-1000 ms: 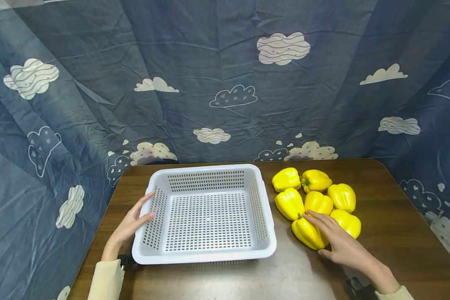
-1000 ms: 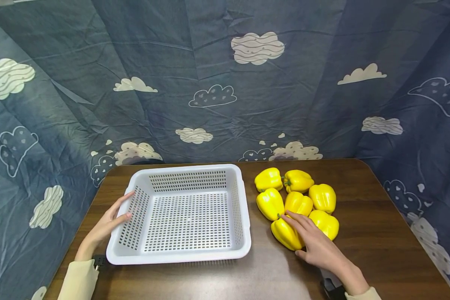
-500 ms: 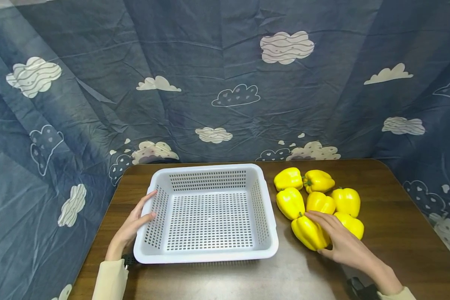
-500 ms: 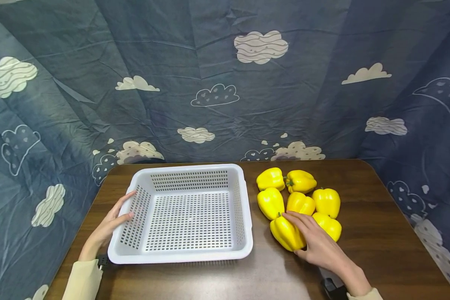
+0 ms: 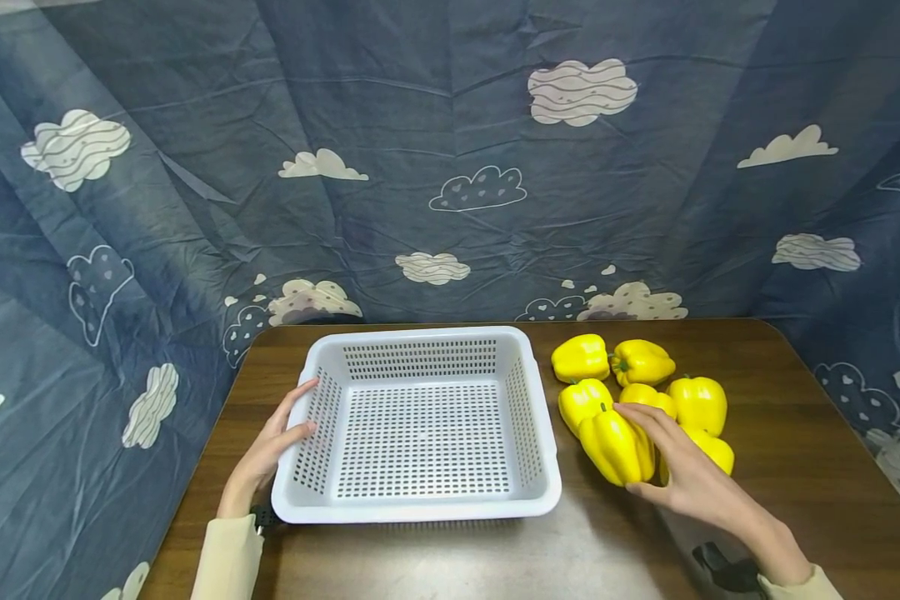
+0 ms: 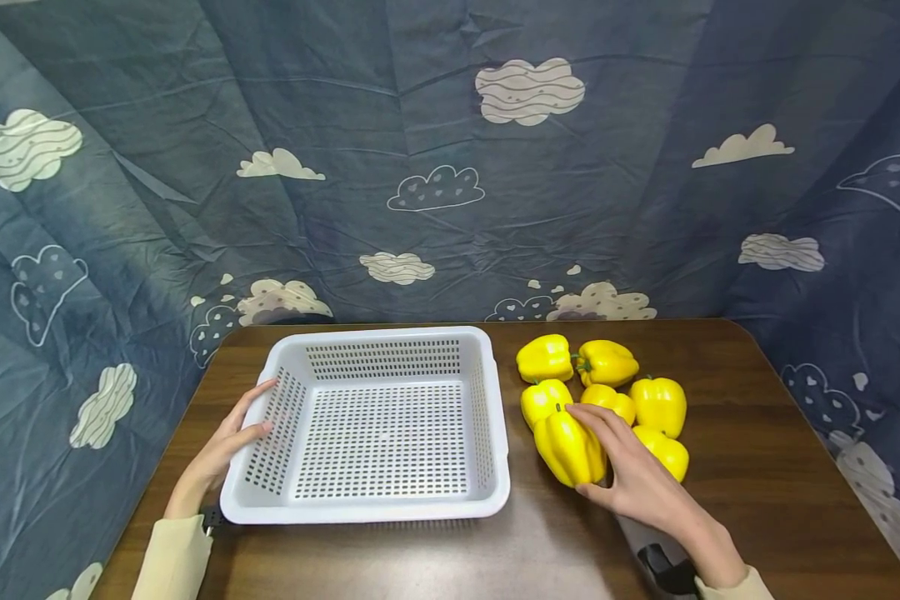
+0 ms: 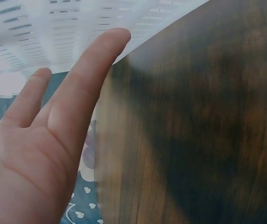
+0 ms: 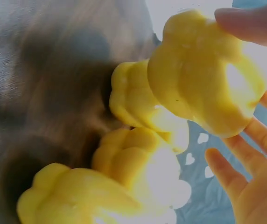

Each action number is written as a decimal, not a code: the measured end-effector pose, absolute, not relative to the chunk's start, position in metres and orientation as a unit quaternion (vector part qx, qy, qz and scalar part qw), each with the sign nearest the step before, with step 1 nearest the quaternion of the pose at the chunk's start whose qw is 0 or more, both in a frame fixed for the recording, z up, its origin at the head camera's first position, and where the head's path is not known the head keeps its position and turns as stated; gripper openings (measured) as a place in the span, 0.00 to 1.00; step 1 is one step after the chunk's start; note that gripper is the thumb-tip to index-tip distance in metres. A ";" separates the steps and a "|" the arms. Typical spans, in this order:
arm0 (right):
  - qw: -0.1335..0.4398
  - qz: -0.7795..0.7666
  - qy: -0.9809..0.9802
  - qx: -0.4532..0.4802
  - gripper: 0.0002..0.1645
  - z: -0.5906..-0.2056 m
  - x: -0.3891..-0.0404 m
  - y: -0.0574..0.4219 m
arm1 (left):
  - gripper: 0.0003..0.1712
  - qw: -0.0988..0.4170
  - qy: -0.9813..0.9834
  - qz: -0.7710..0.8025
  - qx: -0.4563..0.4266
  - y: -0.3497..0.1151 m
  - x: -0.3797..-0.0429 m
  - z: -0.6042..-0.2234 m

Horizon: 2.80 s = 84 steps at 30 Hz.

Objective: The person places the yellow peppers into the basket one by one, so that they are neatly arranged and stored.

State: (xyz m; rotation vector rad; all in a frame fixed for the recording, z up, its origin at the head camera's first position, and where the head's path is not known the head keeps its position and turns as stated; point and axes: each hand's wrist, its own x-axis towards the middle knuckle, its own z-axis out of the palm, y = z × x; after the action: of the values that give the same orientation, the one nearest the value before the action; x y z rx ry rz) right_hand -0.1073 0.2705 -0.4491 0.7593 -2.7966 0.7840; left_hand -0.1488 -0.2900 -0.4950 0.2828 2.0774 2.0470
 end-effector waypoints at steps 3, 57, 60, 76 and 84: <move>0.082 0.261 -0.928 0.253 0.62 -0.446 -0.111 0.269 | 0.37 0.104 0.704 0.696 0.096 -0.289 -0.149 -0.495; 0.025 0.341 -0.872 0.349 0.56 -0.394 -0.171 0.150 | 0.38 0.130 0.744 0.649 0.092 -0.292 -0.151 -0.483; 0.023 0.343 -0.868 0.358 0.56 -0.392 -0.174 0.143 | 0.38 0.134 0.751 0.640 0.094 -0.292 -0.150 -0.481; 0.009 0.350 -0.864 0.362 0.56 -0.394 -0.183 0.110 | 0.37 0.111 0.765 0.626 0.096 -0.286 -0.148 -0.483; 0.014 0.354 -0.857 0.373 0.55 -0.395 -0.189 0.092 | 0.38 0.093 0.768 0.623 0.111 -0.285 -0.147 -0.481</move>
State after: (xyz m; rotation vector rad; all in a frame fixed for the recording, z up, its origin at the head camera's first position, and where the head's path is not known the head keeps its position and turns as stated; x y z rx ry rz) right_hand -0.1889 0.0925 -0.3946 1.1626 -2.6691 1.1029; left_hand -0.1465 -0.2848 -0.4813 0.3310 2.2809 1.8508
